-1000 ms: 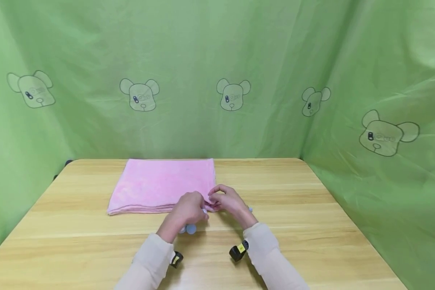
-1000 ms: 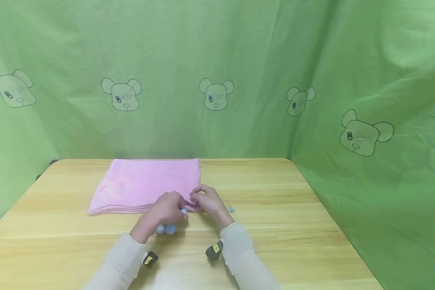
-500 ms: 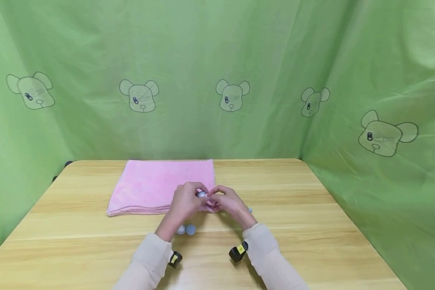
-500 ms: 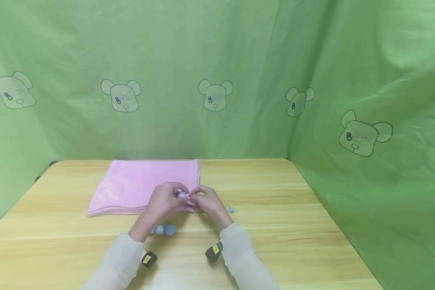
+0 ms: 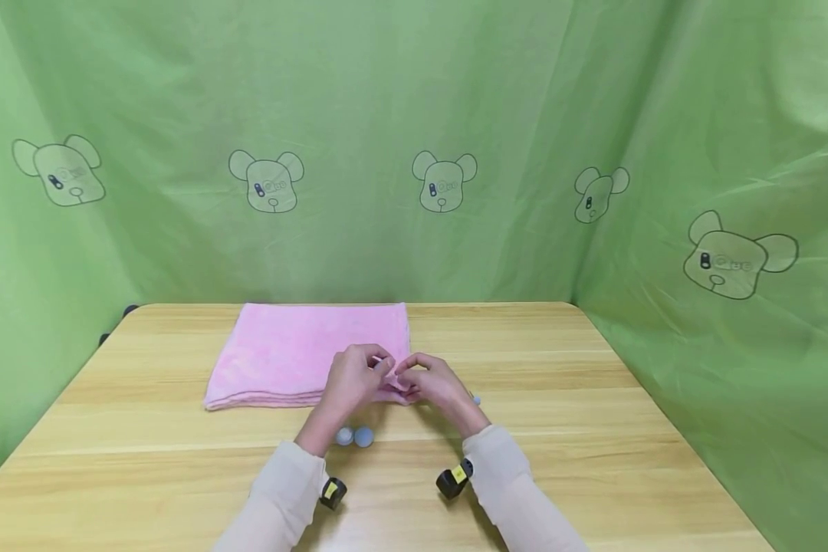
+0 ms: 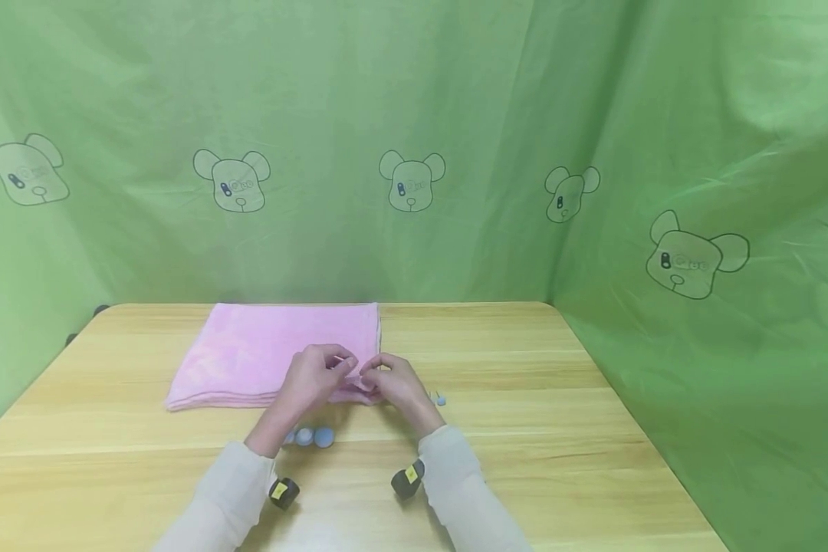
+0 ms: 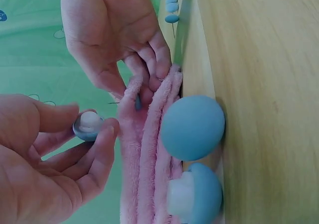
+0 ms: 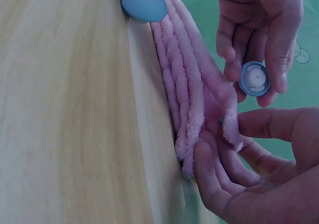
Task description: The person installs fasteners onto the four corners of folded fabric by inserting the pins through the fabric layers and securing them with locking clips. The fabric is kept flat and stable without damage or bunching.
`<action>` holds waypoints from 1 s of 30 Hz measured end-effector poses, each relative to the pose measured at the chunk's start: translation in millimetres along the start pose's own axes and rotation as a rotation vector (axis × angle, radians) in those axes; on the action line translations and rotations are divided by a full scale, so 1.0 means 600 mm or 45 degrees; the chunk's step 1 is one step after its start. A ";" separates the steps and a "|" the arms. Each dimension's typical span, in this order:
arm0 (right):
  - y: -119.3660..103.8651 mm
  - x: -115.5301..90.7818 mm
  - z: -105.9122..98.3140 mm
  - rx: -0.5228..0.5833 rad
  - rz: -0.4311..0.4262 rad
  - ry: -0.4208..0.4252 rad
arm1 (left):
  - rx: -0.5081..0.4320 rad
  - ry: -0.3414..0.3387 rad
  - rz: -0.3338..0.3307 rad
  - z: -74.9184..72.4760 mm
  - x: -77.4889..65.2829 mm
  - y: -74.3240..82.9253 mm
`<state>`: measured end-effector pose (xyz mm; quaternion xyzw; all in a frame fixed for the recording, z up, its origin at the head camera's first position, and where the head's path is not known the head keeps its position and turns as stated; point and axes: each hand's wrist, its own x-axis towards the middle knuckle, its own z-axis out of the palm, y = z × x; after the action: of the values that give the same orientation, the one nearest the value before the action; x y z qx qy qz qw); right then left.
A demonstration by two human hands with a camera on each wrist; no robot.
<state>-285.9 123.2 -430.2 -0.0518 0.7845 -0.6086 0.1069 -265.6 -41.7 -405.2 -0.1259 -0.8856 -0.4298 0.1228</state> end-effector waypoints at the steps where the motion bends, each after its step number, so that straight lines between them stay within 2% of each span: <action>1: -0.005 -0.004 0.001 -0.010 0.001 0.006 | 0.004 0.006 -0.008 0.000 0.000 0.000; 2: -0.014 -0.012 0.003 -0.015 0.000 0.007 | 0.004 0.011 -0.016 0.001 0.001 0.000; 7: -0.015 -0.013 0.004 -0.016 0.006 0.006 | -0.029 0.027 -0.054 0.002 0.002 0.001; 10: -0.001 -0.002 0.001 0.001 0.009 -0.001 | -0.060 0.025 -0.063 0.003 0.003 0.001; 17: 0.000 -0.001 -0.001 0.016 -0.008 -0.021 | -0.063 0.012 -0.049 0.006 0.004 -0.001; 22: -0.003 -0.003 -0.001 0.028 -0.010 -0.037 | -0.046 0.011 -0.009 0.008 0.003 -0.003; 30: 0.000 -0.001 -0.001 0.042 -0.011 -0.042 | -0.046 -0.024 -0.021 0.012 0.002 -0.005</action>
<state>-285.7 124.0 -430.3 -0.0634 0.7723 -0.6210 0.1181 -268.5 -37.6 -411.1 -0.1250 -0.8799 -0.4454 0.1086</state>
